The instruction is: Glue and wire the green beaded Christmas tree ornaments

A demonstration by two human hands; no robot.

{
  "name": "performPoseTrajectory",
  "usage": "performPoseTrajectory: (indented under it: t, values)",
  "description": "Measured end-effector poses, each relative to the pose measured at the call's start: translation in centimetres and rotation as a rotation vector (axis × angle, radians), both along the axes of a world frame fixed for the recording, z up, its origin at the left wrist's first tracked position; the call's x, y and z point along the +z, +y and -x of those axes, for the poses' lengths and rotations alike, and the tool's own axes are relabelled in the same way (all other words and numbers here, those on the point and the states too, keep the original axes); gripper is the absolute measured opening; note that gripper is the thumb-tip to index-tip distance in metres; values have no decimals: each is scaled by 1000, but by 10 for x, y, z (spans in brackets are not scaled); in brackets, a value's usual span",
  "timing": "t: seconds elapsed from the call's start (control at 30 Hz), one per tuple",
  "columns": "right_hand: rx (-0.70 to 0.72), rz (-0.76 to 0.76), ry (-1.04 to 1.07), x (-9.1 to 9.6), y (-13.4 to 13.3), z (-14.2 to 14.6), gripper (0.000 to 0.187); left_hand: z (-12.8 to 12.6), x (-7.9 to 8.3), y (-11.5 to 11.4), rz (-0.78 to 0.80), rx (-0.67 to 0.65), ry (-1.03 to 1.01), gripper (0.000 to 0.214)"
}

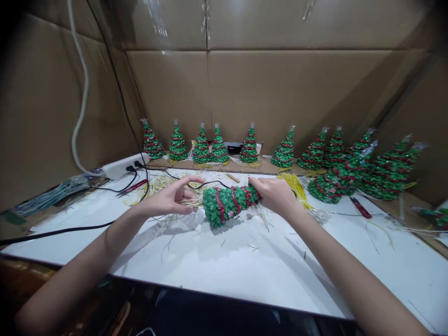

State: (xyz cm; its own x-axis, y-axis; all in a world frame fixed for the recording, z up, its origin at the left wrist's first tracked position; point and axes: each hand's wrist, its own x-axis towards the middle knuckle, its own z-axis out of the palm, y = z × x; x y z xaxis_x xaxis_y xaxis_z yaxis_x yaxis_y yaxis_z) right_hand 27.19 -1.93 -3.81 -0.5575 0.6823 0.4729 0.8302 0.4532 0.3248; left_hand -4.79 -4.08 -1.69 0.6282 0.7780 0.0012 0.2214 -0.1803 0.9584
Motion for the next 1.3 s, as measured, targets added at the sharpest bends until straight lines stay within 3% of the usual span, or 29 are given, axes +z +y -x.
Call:
performPoseTrajectory:
  t: [0.13, 0.3, 0.4, 0.5, 0.8, 0.93, 1.07, 1.3]
  values:
    - [133, 38, -58, 15, 30, 9, 18, 1, 3, -23, -5, 95, -13, 46]
    - [270, -2, -150, 23, 70, 47, 14, 1, 4, -53, -160, 207, -18, 24]
    - [308, -3, -189, 21, 91, 74, 18, 1, 1, -59, -259, 290, 1, 14]
    - [304, 90, -181, 17, 107, 95, 26, 0, -5, -60, -285, 334, 30, 5]
    - [347, 262, -226, 8, 131, 116, 50, -10, -11, -60, -160, 372, -6, 16]
    - [351, 323, -236, 3, 139, 118, 53, -15, -15, -58, 67, 337, -92, 26]
    - [314, 277, -242, -3, 140, 121, 54, -20, -19, -58, 231, 300, -196, 28]
    - [244, 262, -260, -5, 136, 129, 47, -21, -25, -52, 219, 275, -128, 24]
